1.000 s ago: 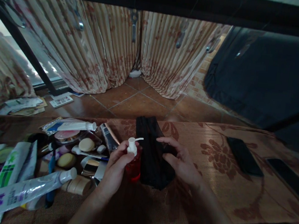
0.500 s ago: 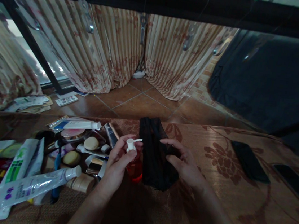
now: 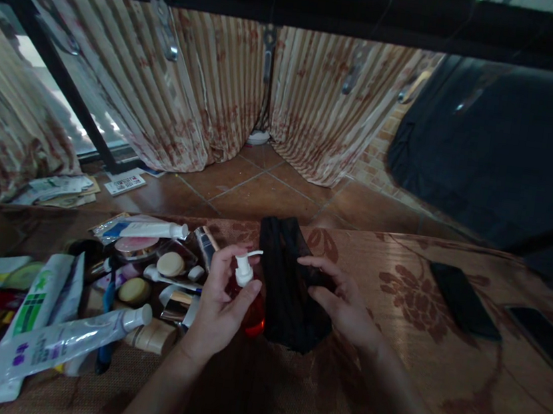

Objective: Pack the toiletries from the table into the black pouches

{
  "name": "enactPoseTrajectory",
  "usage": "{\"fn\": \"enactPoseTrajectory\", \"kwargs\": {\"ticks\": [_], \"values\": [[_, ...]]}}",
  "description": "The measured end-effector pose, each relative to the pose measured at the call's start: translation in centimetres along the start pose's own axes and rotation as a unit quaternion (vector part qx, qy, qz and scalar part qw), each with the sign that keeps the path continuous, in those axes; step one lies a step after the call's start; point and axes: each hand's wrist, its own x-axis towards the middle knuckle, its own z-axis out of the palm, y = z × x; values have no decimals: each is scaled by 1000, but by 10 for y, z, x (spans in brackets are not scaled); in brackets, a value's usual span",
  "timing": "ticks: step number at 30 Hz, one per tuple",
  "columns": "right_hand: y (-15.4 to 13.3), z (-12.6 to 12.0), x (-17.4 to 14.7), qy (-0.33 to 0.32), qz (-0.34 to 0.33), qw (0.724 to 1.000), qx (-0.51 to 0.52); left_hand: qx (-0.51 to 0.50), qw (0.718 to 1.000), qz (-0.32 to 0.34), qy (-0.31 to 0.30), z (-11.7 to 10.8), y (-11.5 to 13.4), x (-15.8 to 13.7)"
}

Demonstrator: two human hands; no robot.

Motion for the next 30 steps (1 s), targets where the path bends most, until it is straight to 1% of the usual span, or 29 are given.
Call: {"fn": "enactPoseTrajectory", "kwargs": {"ticks": [3, 6, 8, 13, 17, 21, 26, 30], "values": [[0, 0, 0, 0, 5, 1000, 2, 17, 1000, -24, -9, -1, 1, 1], [-1, 0, 0, -2, 7, 1000, 9, 58, 997, -24, -38, -3, 1, 3], [-1, 1, 1, -3, 7, 1000, 16, 68, 996, -27, -44, -5, -1, 5], [-2, 1, 0, -5, 19, 999, 28, 61, 996, -58, -32, -9, -3, 6], [-2, 1, 0, -9, 17, 999, 32, 39, 996, -86, -11, -10, -3, 5], [1, 0, 0, -9, 10, 1000, 16, 33, 996, -88, -10, -9, -2, 5], [3, 1, 0, -8, 12, 1000, 17, -7, 994, -107, 8, -7, 0, 5], [3, 1, 0, -7, 7, 1000, 12, 8, 996, -91, -10, -7, -2, 5]]}}
